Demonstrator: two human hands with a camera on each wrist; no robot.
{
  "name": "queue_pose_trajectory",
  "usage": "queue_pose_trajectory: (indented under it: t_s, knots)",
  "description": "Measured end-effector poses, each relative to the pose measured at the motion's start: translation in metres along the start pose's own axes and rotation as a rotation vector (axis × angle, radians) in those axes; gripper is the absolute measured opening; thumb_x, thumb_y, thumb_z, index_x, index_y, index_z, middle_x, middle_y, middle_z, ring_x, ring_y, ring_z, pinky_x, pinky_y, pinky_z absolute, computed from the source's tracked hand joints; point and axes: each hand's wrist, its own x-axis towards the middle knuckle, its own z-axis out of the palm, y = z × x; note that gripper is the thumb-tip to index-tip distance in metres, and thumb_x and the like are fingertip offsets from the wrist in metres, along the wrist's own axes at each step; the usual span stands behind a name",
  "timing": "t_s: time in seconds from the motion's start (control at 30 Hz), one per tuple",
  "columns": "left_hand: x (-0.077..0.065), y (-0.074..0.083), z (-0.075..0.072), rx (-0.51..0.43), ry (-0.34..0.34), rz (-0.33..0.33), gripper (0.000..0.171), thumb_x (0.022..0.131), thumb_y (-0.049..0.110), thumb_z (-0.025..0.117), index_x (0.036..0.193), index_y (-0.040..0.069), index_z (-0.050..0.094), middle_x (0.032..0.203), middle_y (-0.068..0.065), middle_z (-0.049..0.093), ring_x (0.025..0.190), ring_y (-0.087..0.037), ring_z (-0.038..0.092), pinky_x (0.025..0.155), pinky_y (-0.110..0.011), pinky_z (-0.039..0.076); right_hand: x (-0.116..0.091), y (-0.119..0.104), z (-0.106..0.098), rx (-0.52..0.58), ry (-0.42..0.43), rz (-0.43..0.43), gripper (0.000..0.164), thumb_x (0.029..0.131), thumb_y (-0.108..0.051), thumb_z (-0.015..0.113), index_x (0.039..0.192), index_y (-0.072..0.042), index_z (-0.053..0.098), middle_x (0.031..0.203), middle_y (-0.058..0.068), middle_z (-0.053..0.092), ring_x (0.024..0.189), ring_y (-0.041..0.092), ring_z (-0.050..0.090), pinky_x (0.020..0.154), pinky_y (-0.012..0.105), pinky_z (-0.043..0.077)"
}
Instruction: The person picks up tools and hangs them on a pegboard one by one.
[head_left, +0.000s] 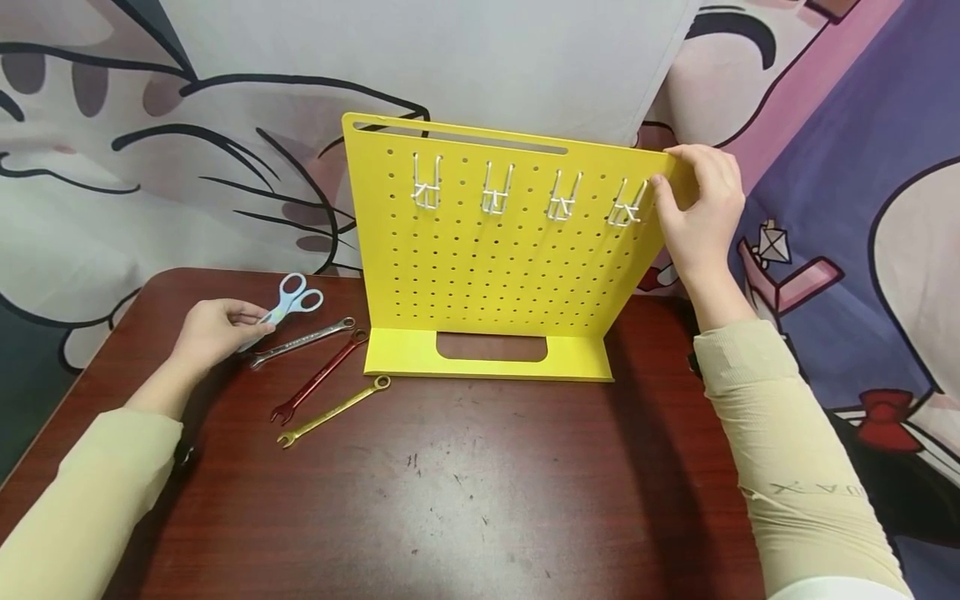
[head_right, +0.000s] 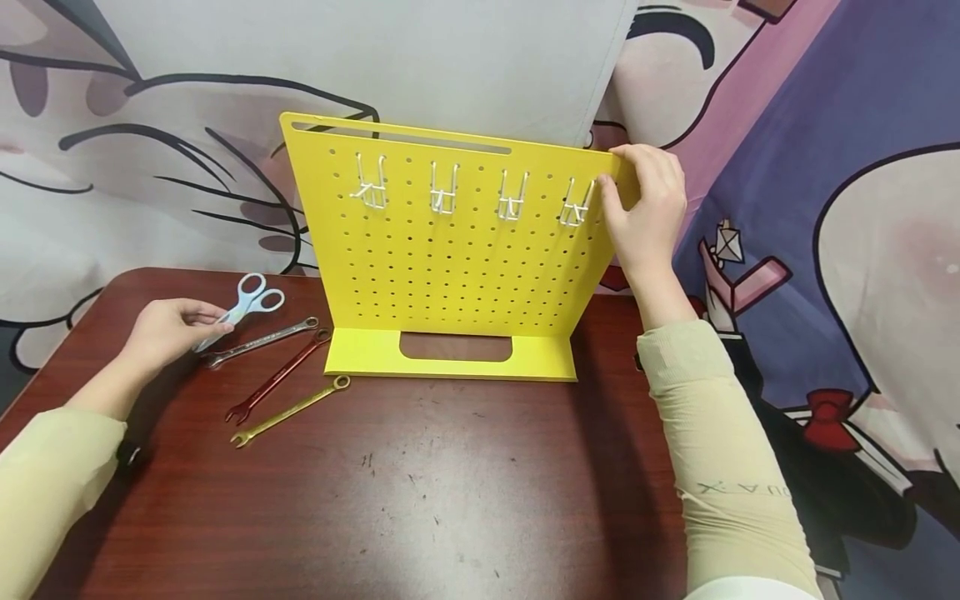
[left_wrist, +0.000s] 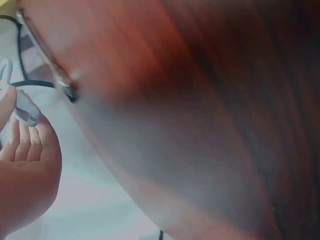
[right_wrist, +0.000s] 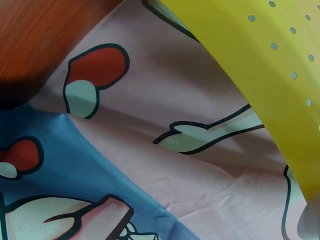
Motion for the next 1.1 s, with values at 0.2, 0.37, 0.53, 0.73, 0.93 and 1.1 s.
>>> queue_pose_trajectory:
  t_s: [0.2,0.37,0.53,0.73,0.93,1.1]
  knots:
    - [-0.008,0.026,0.001,-0.131,0.024,-0.047,0.038,0.096,0.015,0.081,0.119,-0.014,0.073,0.085,0.0,0.081,0.068,0.019,0.059,0.059,-0.013,0.05,-0.001,0.0,-0.001,-0.001,-0.002,-0.009,0.03,0.096,-0.017,0.075,0.121,-0.001,0.076,0.125,0.017,0.075,0.123,0.034,0.061,0.111,0.032,0.042]
    - [-0.014,0.051,0.001,-0.226,0.04,-0.033,0.039,0.096,0.016,0.08,0.122,-0.012,0.071,0.075,0.036,0.064,0.071,0.017,0.06,0.059,-0.014,0.05,-0.001,0.001,-0.001,0.002,-0.001,-0.016,0.03,0.096,-0.018,0.075,0.12,-0.001,0.076,0.125,0.017,0.075,0.122,0.034,0.061,0.111,0.032,0.042]
    - [-0.02,0.079,0.002,-0.3,0.082,-0.035,0.039,0.097,0.016,0.079,0.126,-0.01,0.07,0.074,0.044,0.06,0.074,0.018,0.062,0.061,-0.013,0.049,-0.002,0.002,-0.002,0.003,0.0,-0.013,0.03,0.095,-0.018,0.076,0.12,-0.001,0.076,0.125,0.017,0.076,0.122,0.034,0.061,0.111,0.033,0.042]
    - [-0.026,0.106,0.009,-0.458,0.149,-0.005,0.026,0.095,0.007,0.08,0.118,-0.002,0.073,0.078,0.035,0.067,0.076,0.015,0.067,0.066,-0.007,0.053,-0.002,0.003,-0.001,0.008,0.001,-0.014,0.029,0.095,-0.017,0.076,0.12,-0.001,0.076,0.124,0.017,0.076,0.122,0.034,0.061,0.111,0.033,0.042]
    - [-0.031,0.136,0.019,-0.714,0.197,0.041,0.029,0.092,-0.002,0.078,0.098,0.027,0.077,0.082,0.021,0.075,0.077,0.007,0.072,0.071,-0.009,0.057,-0.001,0.002,-0.001,0.008,0.001,-0.013,0.029,0.095,-0.017,0.076,0.12,-0.002,0.076,0.125,0.017,0.075,0.122,0.034,0.061,0.11,0.033,0.042]
    - [-0.031,0.161,0.027,-0.946,0.255,0.05,0.028,0.092,-0.005,0.078,0.093,0.022,0.081,0.083,0.012,0.079,0.078,0.0,0.074,0.071,-0.012,0.059,-0.001,0.0,-0.002,0.005,0.0,-0.013,0.029,0.095,-0.017,0.076,0.121,-0.002,0.076,0.125,0.016,0.075,0.123,0.034,0.061,0.111,0.032,0.043]
